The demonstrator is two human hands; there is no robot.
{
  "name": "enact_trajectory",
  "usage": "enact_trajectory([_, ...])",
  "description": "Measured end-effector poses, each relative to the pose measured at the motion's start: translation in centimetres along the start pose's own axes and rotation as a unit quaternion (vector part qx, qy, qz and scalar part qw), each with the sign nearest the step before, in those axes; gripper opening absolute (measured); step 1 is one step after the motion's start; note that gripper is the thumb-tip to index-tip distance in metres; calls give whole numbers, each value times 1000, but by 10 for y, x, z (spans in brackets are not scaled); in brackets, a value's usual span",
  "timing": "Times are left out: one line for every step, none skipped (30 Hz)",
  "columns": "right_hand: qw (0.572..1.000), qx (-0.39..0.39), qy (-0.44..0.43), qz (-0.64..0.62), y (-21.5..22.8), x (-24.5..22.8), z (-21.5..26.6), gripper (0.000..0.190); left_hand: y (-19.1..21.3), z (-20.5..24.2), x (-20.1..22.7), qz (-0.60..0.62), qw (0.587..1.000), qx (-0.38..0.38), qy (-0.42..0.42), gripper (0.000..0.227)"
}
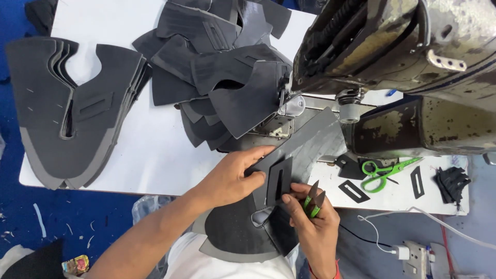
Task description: The person uses a sewing machine to stitch black rubber car parts, likely mud flaps. They guide the parts under the needle, attach smaller rectangular pieces, and trim excess material with green scissors. The person repeatedly picks up parts from a stack, sews them, and places the finished items aside.
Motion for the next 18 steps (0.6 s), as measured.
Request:
enact_trajectory([1000, -1, 5, 2, 0, 0, 0, 29, 0, 0, 0, 6, 1000, -1, 2, 58])
enact_trajectory([1000, 0, 4, 2, -1, 1, 0, 29, 0, -1, -1, 7, 1000, -1, 2, 58])
enact_trajectory([1000, 0, -2, 2, -2, 1, -1, 29, 0, -2, -1, -6, 1000, 5, -6, 58])
enact_trajectory([1000, 1, -7, 1, -3, 2, -1, 28, 0, -3, -2, -19, 1000, 12, -15, 59])
enact_trajectory([1000, 1, -8, 1, -4, 1, -1, 28, 0, -4, -3, -19, 1000, 11, -15, 59])
enact_trajectory([1000, 6, -15, 10, -5, 0, -1, 29, 1, -4, -4, -30, 999, 15, -10, 61])
enact_trajectory([1000, 10, -22, 20, -7, -1, -1, 29, 1, -5, -5, -40, 999, 18, -6, 63])
enact_trajectory([999, 11, -23, 20, -6, -1, -1, 29, 0, -5, -7, -40, 999, 17, -5, 63])
enact_trajectory([999, 1, -27, 28, -7, -1, -1, 28, -1, -6, -9, -18, 1000, 15, -3, 61])
enact_trajectory([999, -8, -31, 36, -8, -1, -2, 28, -1, -7, -11, 4, 1000, 12, -1, 59])
enact_trajectory([999, -8, -31, 37, -3, 5, -2, 28, 0, -7, -12, 4, 1000, 12, 0, 59])
enact_trajectory([1000, 0, -22, 19, 2, 10, -3, 24, 0, -7, -14, 25, 1000, 7, 12, 57])
enact_trajectory([1000, 9, -13, 2, 8, 16, -4, 21, 0, -8, -16, 46, 999, 1, 25, 55])
enact_trajectory([1000, 10, -15, 2, 11, 16, -8, 21, 2, -7, -14, 47, 999, 1, 26, 55])
enact_trajectory([999, 34, 19, 7, 15, 13, -12, 21, 4, -7, -12, 56, 998, 2, 16, 53])
enact_trajectory([997, 59, 53, 12, 20, 11, -15, 21, 6, -7, -9, 64, 998, 3, 7, 51])
enact_trajectory([997, 60, 51, 13, 20, 10, -19, 21, 6, -7, -9, 65, 998, 2, 9, 51])
enact_trajectory([998, 31, 26, -48, 19, 11, -23, 25, 6, -7, -9, 60, 998, 2, 15, 50])
Point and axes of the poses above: each hand's wrist, its own z-axis away from the middle knuckle, its own y-axis out of the back of the hand, x = y × z, the point moved 4 cm from there along -z, towards the middle knuckle, and after that the axes turned 10 degrees about -z, right-handed, at the moved point
